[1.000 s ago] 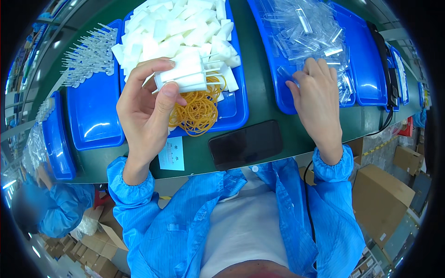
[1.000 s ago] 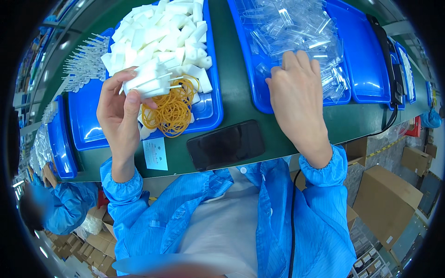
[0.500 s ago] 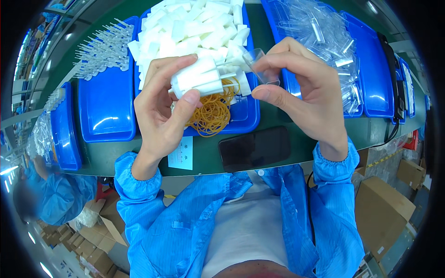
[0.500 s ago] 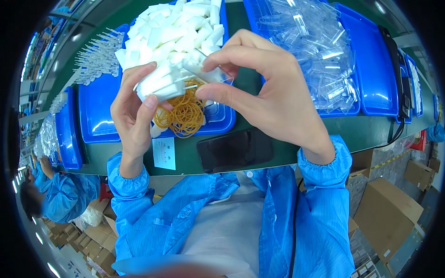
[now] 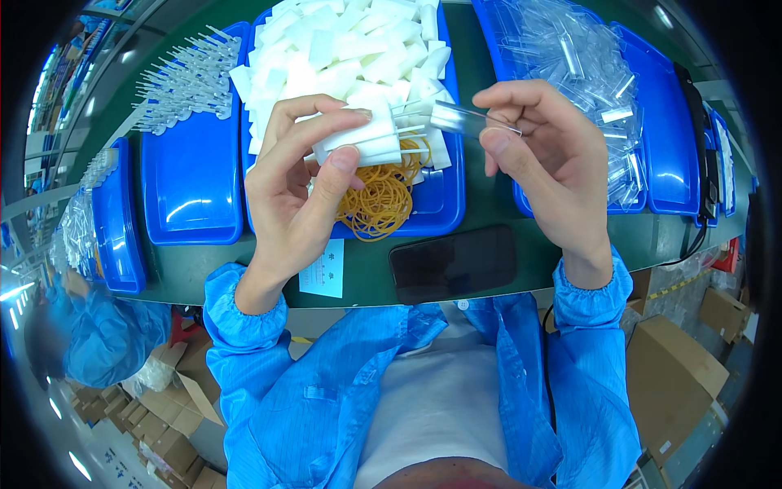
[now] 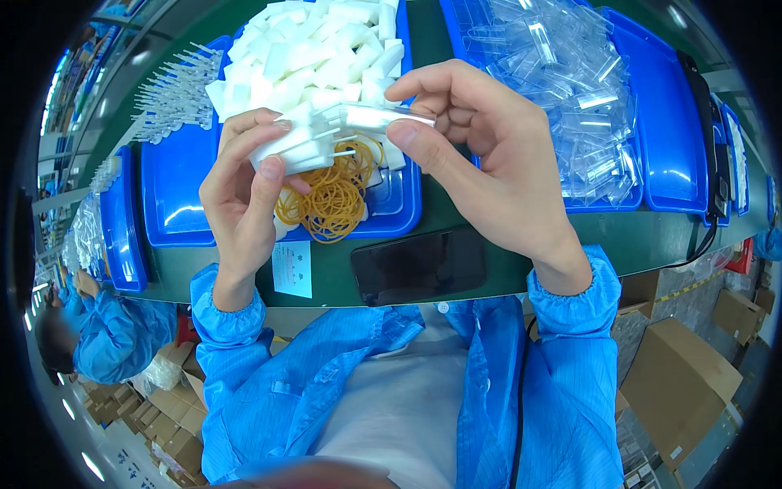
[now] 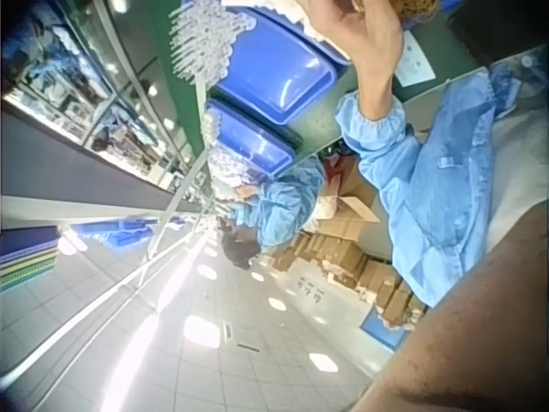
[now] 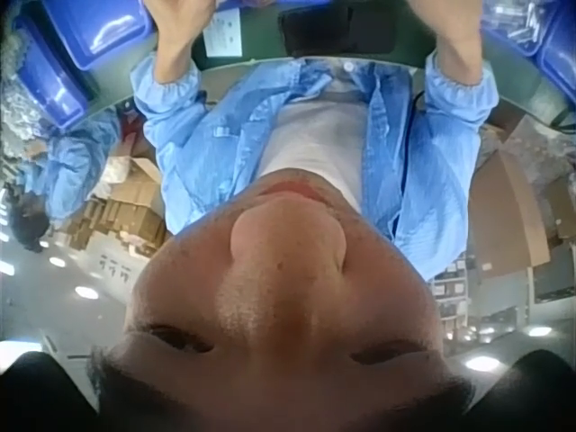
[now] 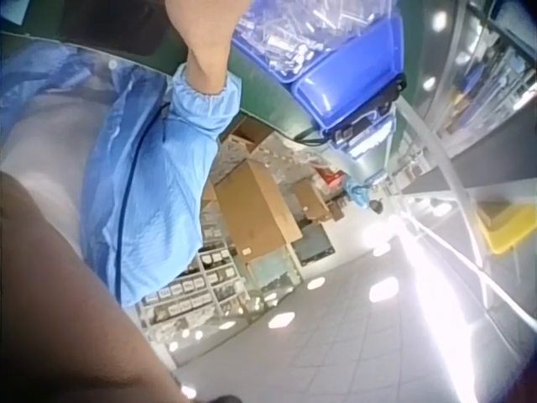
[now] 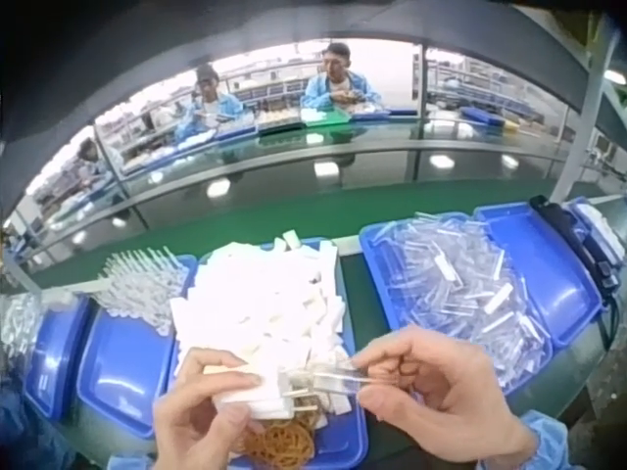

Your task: The person assembles small plastic components into larger units by hand, securing them with yellow rubber bands.

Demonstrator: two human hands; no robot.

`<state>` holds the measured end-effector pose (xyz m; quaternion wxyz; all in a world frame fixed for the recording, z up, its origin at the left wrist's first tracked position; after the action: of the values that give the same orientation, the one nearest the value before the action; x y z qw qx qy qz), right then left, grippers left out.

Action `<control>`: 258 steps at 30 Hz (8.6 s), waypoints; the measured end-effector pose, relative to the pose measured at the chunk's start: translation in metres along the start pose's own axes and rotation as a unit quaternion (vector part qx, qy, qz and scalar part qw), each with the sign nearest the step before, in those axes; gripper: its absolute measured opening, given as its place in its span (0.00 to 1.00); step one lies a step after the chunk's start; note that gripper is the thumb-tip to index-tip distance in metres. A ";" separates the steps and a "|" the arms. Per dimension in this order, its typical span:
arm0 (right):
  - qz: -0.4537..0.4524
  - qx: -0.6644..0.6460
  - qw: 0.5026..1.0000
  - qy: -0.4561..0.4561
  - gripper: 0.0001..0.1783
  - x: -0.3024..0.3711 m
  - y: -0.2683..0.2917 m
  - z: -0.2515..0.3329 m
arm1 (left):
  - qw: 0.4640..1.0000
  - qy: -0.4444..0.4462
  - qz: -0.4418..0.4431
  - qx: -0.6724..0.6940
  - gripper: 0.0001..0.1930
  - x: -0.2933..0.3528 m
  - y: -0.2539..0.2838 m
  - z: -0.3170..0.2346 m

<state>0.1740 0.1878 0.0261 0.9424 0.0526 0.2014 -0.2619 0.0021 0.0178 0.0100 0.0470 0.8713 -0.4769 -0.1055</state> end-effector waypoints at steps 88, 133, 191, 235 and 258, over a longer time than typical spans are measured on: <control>0.063 0.277 0.942 0.181 0.20 -0.003 -0.003 0.005 | 0.989 0.067 0.061 0.116 0.22 -0.003 0.006 -0.003; 0.065 0.741 0.668 -0.001 0.08 0.045 0.042 0.022 | 0.987 0.117 0.032 0.106 0.19 -0.002 0.001 -0.002; 0.030 0.112 0.993 0.038 0.10 0.008 -0.008 -0.005 | 0.982 -0.040 0.049 -0.177 0.16 0.004 -0.008 -0.010; 0.119 0.697 0.706 0.037 0.11 0.014 0.036 -0.003 | 0.987 0.100 0.021 0.127 0.16 -0.001 0.004 -0.001; 0.040 0.209 0.971 0.112 0.14 -0.008 -0.006 0.017 | 0.990 0.078 0.086 0.081 0.19 0.002 -0.004 -0.002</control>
<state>0.1711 0.1829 0.0450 0.8916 0.2851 0.2444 -0.2531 0.0069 0.0182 0.0107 0.0220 0.8336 -0.5519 0.0058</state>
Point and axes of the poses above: each hand's wrist, its own x-axis away from the middle knuckle, its own y-axis out of the back of the hand, z = x × y, the point moved 2 cm from there along -x, towards the middle knuckle, and after that the axes turned 10 degrees about y, right-handed, at the moved point
